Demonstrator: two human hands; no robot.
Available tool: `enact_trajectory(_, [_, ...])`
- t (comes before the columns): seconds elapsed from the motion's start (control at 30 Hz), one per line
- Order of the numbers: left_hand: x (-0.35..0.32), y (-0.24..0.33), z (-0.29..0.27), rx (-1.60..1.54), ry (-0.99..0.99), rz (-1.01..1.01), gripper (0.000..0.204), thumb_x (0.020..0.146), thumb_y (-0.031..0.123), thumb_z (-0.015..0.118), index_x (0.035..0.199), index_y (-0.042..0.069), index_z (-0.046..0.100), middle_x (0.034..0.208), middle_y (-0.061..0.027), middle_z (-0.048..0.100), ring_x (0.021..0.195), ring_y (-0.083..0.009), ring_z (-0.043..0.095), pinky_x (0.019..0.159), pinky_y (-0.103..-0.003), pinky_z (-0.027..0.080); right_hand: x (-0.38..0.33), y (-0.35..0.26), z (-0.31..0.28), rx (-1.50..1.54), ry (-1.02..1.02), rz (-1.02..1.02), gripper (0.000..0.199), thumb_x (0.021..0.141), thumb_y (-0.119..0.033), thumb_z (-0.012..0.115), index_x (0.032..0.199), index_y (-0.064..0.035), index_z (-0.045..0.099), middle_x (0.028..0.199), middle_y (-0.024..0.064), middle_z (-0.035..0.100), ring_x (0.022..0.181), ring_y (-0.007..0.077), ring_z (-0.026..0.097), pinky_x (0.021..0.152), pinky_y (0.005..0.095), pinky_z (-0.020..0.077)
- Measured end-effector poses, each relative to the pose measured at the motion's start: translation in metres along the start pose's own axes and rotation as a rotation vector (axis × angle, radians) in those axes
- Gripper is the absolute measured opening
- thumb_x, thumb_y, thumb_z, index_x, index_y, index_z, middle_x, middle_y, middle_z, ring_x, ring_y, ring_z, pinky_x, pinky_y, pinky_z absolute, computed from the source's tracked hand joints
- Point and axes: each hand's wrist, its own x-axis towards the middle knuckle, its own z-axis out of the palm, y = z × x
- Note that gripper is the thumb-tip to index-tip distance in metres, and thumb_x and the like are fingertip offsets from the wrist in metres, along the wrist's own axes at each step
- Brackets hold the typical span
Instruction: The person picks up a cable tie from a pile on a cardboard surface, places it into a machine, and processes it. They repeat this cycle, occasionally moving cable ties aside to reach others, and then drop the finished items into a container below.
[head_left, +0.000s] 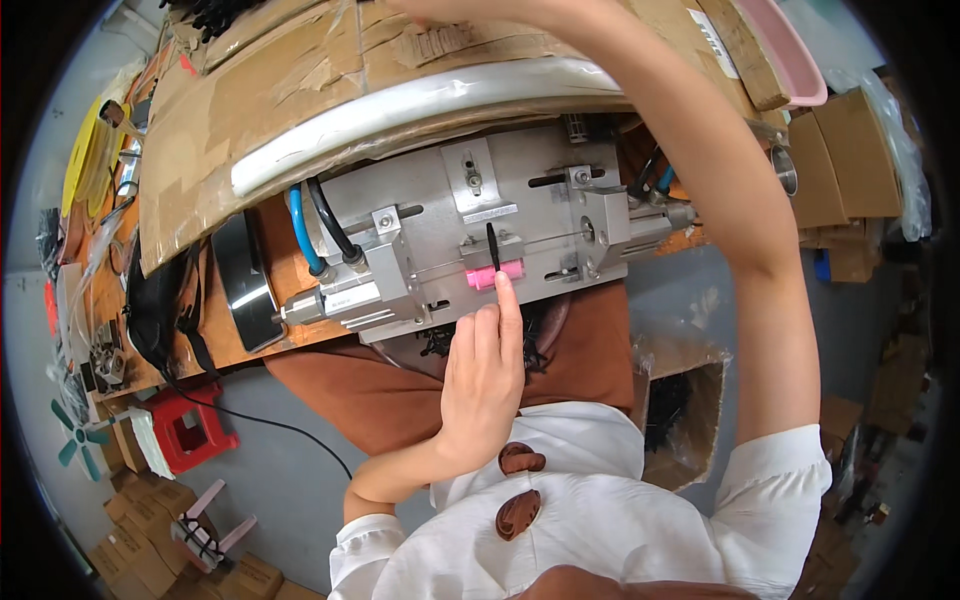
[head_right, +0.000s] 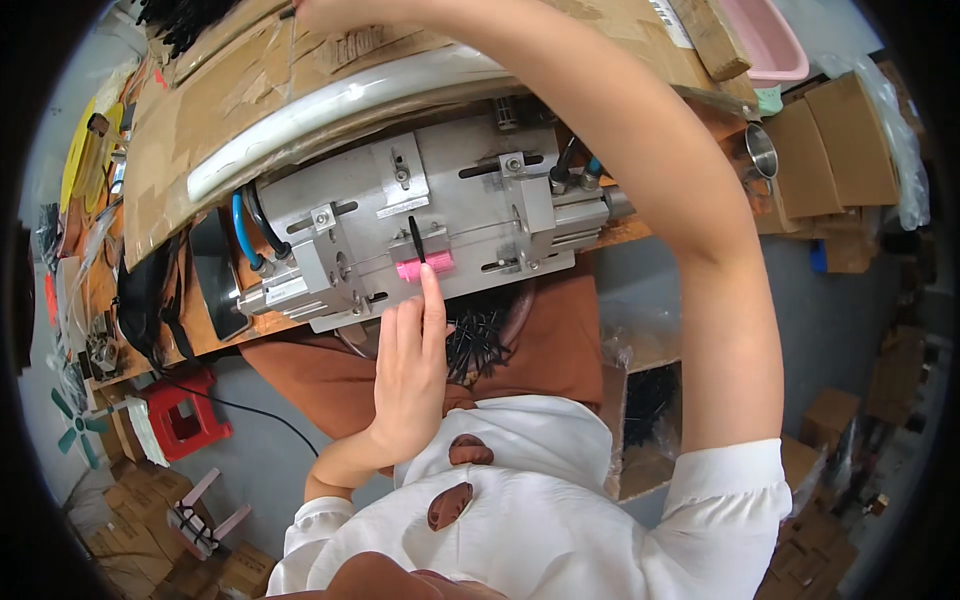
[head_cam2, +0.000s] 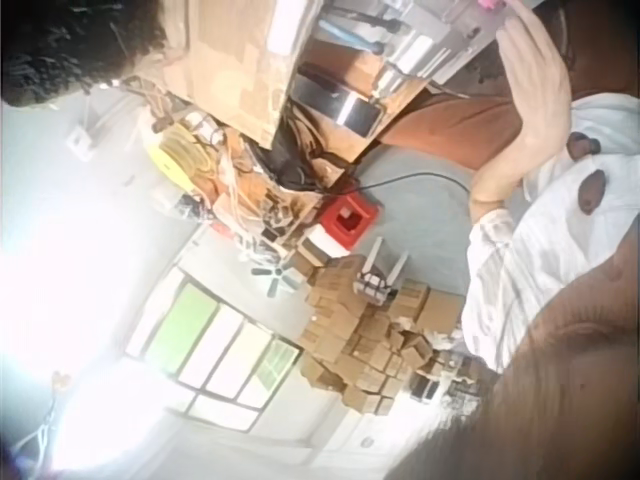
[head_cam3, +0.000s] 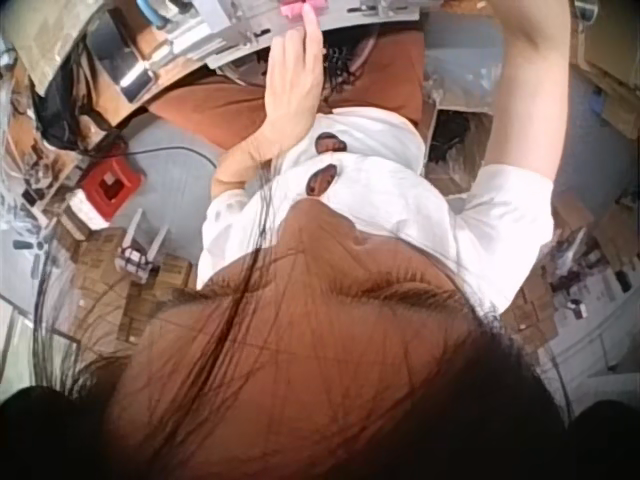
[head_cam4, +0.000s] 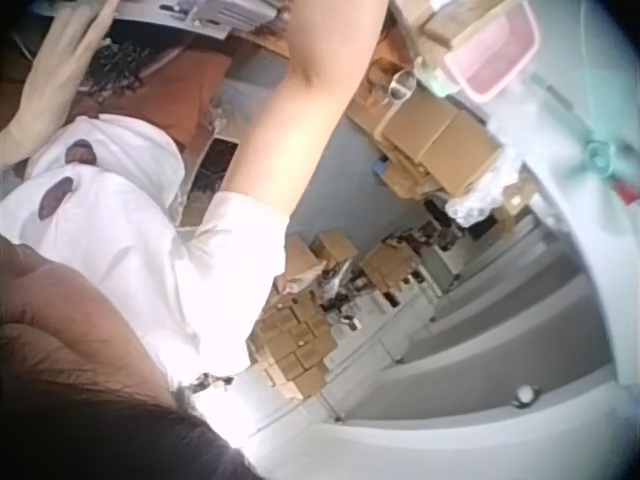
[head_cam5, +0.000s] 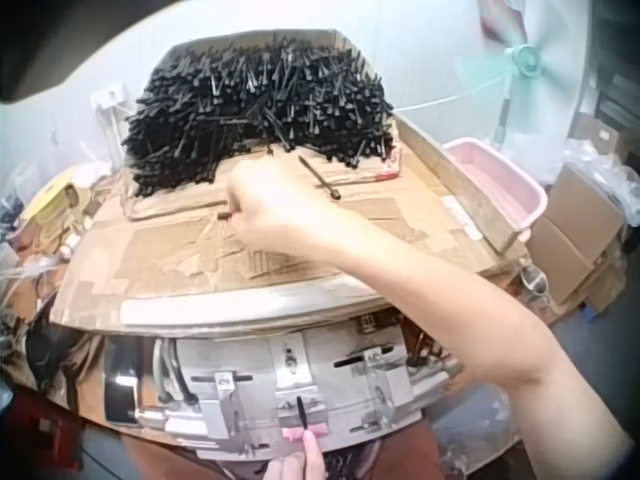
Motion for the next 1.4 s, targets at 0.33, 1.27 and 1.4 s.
enact_trajectory(0.33, [0.01, -0.007, -0.013, -0.01, -0.044, 0.029, 0.068, 0.076, 0.0, 0.059, 0.139, -0.008, 0.035, 0.094, -0.0107, 0.047, 0.084, -0.0227, 0.048, 0.076, -0.031, 0.046, -0.181, -0.097, -0.067, 0.705, 0.425, 0.524, 0.018, 0.084, 0.005, 0.059, 0.101, 0.0035, 0.064, 0.097, 0.0153, 0.07, 0.072, 0.0121, 0.067, 0.048, 0.0189, 0.0442])
enact_trajectory(1.27, [0.082, -0.072, -0.108, -0.494, 0.408, -0.083, 0.019, 0.078, -0.011, 0.061, 0.092, 0.001, 0.063, 0.091, -0.0091, 0.058, 0.086, -0.0181, 0.058, 0.072, -0.027, 0.048, -0.174, -0.081, -0.032, 0.003, 0.144, 0.062, 0.021, 0.083, -0.011, 0.062, 0.102, -0.004, 0.058, 0.073, 0.0068, 0.055, 0.064, 0.0202, 0.06, 0.044, 0.0341, 0.0443])
enact_trajectory(1.4, [0.03, -0.04, -0.07, -0.333, 0.34, -0.023, 0.064, 0.07, -0.019, 0.062, 0.13, 0.0, 0.053, 0.104, -0.0139, 0.057, 0.091, -0.0263, 0.053, 0.077, -0.034, 0.05, -0.066, 0.035, -0.025, -0.311, 0.203, 0.371, 0.033, 0.082, -0.017, 0.063, 0.104, 0.007, 0.056, 0.087, 0.0241, 0.065, 0.086, 0.0383, 0.063, 0.075, 0.0438, 0.0505])
